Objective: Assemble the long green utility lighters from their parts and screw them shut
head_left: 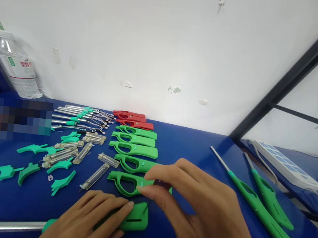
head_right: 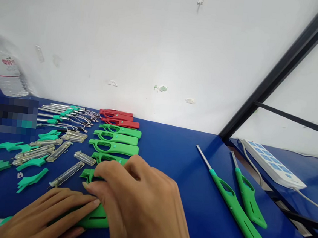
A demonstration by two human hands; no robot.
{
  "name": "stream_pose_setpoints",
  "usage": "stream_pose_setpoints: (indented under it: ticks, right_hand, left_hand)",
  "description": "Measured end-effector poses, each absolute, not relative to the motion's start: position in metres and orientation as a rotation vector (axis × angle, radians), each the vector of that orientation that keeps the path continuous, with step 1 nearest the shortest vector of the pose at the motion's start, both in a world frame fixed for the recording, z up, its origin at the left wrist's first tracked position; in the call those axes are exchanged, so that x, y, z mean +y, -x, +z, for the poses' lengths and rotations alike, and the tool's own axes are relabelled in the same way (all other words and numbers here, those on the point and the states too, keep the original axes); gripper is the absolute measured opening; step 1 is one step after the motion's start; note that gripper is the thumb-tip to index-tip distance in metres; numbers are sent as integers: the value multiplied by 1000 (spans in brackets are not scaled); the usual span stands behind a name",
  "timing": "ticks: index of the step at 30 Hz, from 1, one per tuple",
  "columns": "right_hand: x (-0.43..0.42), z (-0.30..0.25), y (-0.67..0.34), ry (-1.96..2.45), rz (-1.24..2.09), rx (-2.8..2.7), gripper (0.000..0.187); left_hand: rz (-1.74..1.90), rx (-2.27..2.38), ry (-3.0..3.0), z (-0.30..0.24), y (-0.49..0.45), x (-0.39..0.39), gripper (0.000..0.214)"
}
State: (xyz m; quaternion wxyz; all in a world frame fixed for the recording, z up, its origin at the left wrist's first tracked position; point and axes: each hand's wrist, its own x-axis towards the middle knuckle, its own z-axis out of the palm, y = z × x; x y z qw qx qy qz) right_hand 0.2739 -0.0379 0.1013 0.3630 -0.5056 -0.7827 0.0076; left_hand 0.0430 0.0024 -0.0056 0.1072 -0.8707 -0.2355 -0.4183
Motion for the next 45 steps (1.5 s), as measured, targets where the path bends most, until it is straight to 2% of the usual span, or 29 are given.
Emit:
stream_pose_setpoints:
  ticks: [5,10,12,15,17,20,22,23,26,28,33,35,39,42,45]
  right_hand:
    - [-36,101,-271,1291,-29,-1973,24]
    - [-40,103,-269,1178,114,-2025,44]
    - [-40,104,-269,1212,87,-2019,38]
    - [-37,105,-270,1328,4,-2011,17]
    - [-37,105,-272,1327,46,-2003,17]
    - [-39,103,-274,1223,205,-2012,40]
    - [-41,102,-275,1148,295,-2030,47]
    - [-41,101,-275,1135,301,-2038,45]
    - [-40,101,-274,1203,161,-2066,21]
    - [-37,102,-275,1258,70,-2065,19]
    - [-35,103,-282,1257,149,-2092,55]
    - [-36,103,-285,1276,104,-2082,49]
    - [-36,103,-284,1305,52,-2027,8]
    - [-33,104,-279,1293,111,-1997,17]
    - [-36,109,-275,1294,306,-1948,11]
  left_hand:
    - [-1221,-680,2569,-6,-42,2,38]
    - [-1247,-720,2575,-8,-45,1,40]
    - [-1250,-725,2564,-9,-44,0,41]
    - [-1246,-722,2565,-12,-42,-1,40]
    - [-1245,-724,2575,-13,-41,0,40]
    - [-1239,-719,2586,-14,-41,0,39]
    - [-1246,-722,2589,-14,-41,0,39]
    - [-1253,-729,2585,-15,-42,-1,39]
    - [-1277,-738,2569,-16,-42,-2,37]
    - [-1285,-747,2569,-16,-41,-3,36]
    - [-1236,-737,2587,-15,-41,-1,38]
    - [-1229,-738,2586,-14,-41,-1,39]
    - [-1222,-750,2591,-14,-41,-2,40]
    - [-1224,-746,2578,-13,-42,-3,40]
    - [-1245,-741,2561,-11,-43,-2,37]
